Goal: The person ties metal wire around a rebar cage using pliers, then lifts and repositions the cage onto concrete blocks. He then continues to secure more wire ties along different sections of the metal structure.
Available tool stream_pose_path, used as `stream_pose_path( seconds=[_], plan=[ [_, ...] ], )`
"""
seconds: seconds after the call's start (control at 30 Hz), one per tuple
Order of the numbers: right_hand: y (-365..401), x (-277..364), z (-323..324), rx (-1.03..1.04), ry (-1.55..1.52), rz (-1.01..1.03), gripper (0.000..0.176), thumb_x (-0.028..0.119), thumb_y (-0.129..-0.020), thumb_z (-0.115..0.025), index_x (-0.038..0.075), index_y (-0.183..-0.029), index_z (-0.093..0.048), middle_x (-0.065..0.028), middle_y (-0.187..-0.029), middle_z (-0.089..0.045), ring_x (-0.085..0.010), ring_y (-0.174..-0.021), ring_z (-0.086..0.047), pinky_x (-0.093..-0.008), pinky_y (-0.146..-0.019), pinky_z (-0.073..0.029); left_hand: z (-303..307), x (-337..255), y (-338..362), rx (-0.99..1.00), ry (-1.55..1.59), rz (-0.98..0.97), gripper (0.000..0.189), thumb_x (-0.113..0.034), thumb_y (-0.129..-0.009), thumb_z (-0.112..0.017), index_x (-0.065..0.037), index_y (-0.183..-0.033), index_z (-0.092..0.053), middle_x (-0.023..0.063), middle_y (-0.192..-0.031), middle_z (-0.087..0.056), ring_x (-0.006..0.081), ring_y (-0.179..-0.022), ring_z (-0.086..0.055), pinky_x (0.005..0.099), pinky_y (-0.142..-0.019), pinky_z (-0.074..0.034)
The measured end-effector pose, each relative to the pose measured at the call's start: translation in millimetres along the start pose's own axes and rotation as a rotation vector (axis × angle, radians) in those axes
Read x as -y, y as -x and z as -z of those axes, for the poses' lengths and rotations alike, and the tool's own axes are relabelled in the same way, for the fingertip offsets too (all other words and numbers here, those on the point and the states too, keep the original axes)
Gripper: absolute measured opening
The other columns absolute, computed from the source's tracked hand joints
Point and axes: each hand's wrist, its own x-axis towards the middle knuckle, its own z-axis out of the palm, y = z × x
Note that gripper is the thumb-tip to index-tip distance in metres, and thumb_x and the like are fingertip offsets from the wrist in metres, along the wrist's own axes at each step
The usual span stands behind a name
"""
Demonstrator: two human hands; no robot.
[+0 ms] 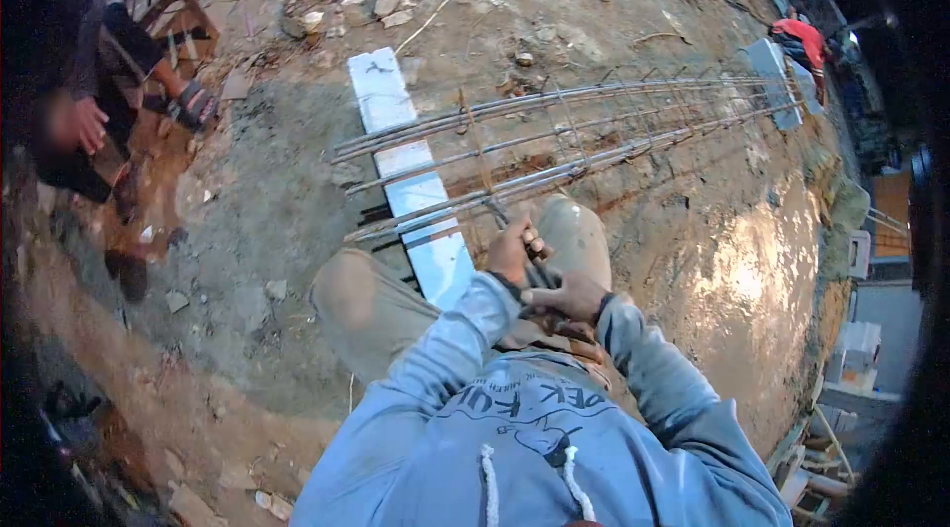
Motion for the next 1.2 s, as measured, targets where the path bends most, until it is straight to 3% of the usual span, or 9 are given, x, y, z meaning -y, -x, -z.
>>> stream_pose_path(
  seconds=[0.17,0.23,0.3,0.4,0.6,0.7,0.87,1.03,1.2],
  plan=[
    [-12,-22,-33,-0.699,0.706,0.239,0.044,0.04,-0.082,-0.059,-0.001,-0.097,-0.057,-0.0166,-0.073,-0.06,-0.0223,-0.064,-0.059,-0.0382,-0.062,-0.048,-16,0,3,-0.345,-0.404,-0.087,0.029,-0.035,-0.09,-0.048,-0.006,-0.088,-0.053,0.0046,-0.07,-0.054,0.0167,-0.066,-0.054,0.0331,-0.059,-0.047],
    [1,1,-23,-0.346,0.186,0.164,0.032,0.029,-0.082,-0.059,-0.001,-0.091,-0.056,-0.0176,-0.076,-0.062,-0.0335,-0.064,-0.059,-0.0417,-0.063,-0.047,-9,-7,10,-0.302,-0.406,-0.108,0.032,-0.035,-0.091,-0.046,-0.004,-0.094,-0.055,0.0069,-0.076,-0.057,0.018,-0.071,-0.057,0.0333,-0.061,-0.048],
    [-3,-11,-6,0.186,-0.785,0.043,0.027,0.029,-0.085,-0.057,0.003,-0.095,-0.058,-0.0014,-0.073,-0.059,-0.0103,-0.062,-0.057,-0.024,-0.057,-0.045,-3,-24,27,-0.025,-0.24,-0.103,0.035,-0.037,-0.092,-0.042,-0.005,-0.104,-0.054,0.0071,-0.083,-0.059,0.0196,-0.079,-0.059,0.0345,-0.066,-0.049],
    [-5,-17,12,0.237,-0.754,0.166,0.031,0.03,-0.083,-0.061,0.003,-0.097,-0.058,-0.003,-0.072,-0.06,-0.0134,-0.062,-0.057,-0.0274,-0.06,-0.047,-22,-34,48,-0.033,-0.125,-0.17,0.036,-0.039,-0.093,-0.039,-0.007,-0.101,-0.054,0.008,-0.084,-0.06,0.0207,-0.077,-0.059,0.0372,-0.071,-0.049],
    [13,14,-19,-0.869,0.634,0.716,0.06,0.02,-0.067,-0.07,0.003,-0.118,-0.043,-0.0226,-0.108,-0.049,-0.0382,-0.094,-0.052,-0.0423,-0.072,-0.045,-32,-36,63,-0.074,-0.055,-0.279,0.033,-0.036,-0.093,-0.042,-0.005,-0.092,-0.053,0.0076,-0.082,-0.058,0.0209,-0.077,-0.057,0.0389,-0.071,-0.049],
    [-7,9,-20,-0.816,0.523,0.663,0.055,0.012,-0.067,-0.065,0.004,-0.117,-0.043,-0.0236,-0.111,-0.047,-0.0379,-0.098,-0.049,-0.0426,-0.073,-0.044,-48,-38,80,-0.117,-0.205,-0.325,0.026,-0.029,-0.092,-0.047,-0.004,-0.096,-0.053,0.0076,-0.085,-0.058,0.019,-0.078,-0.057,0.0365,-0.069,-0.05],
    [6,18,18,-0.362,0.237,0.516,0.025,0.024,-0.083,-0.056,0.001,-0.074,-0.061,-0.0102,-0.056,-0.058,-0.0322,-0.051,-0.055,-0.0403,-0.053,-0.043,-35,-45,74,-0.146,-0.855,-0.573,0.022,-0.024,-0.088,-0.054,-0.003,-0.092,-0.056,0.0078,-0.08,-0.06,0.0183,-0.071,-0.059,0.0304,-0.062,-0.048],
    [1,-20,29,-0.088,-0.217,0.433,0.032,0.029,-0.089,-0.051,0.001,-0.1,-0.06,-0.0011,-0.078,-0.059,-0.0112,-0.069,-0.052,-0.0299,-0.062,-0.043,-49,-38,78,-0.297,-1.535,-0.67,0.024,-0.026,-0.08,-0.057,-0.003,-0.081,-0.055,0.0244,-0.073,-0.057,0.0417,-0.069,-0.055,0.0451,-0.061,-0.043],
    [6,-35,50,0.027,-0.788,0.477,0.044,0.027,-0.091,-0.048,0.0,-0.126,-0.044,-0.0041,-0.096,-0.058,-0.011,-0.084,-0.054,-0.0263,-0.071,-0.046,-42,-39,78,-0.038,-1.029,-0.335,0.025,-0.028,-0.087,-0.055,-0.004,-0.081,-0.058,0.0008,-0.074,-0.061,0.0074,-0.068,-0.055,0.0238,-0.061,-0.043]
  ],
)
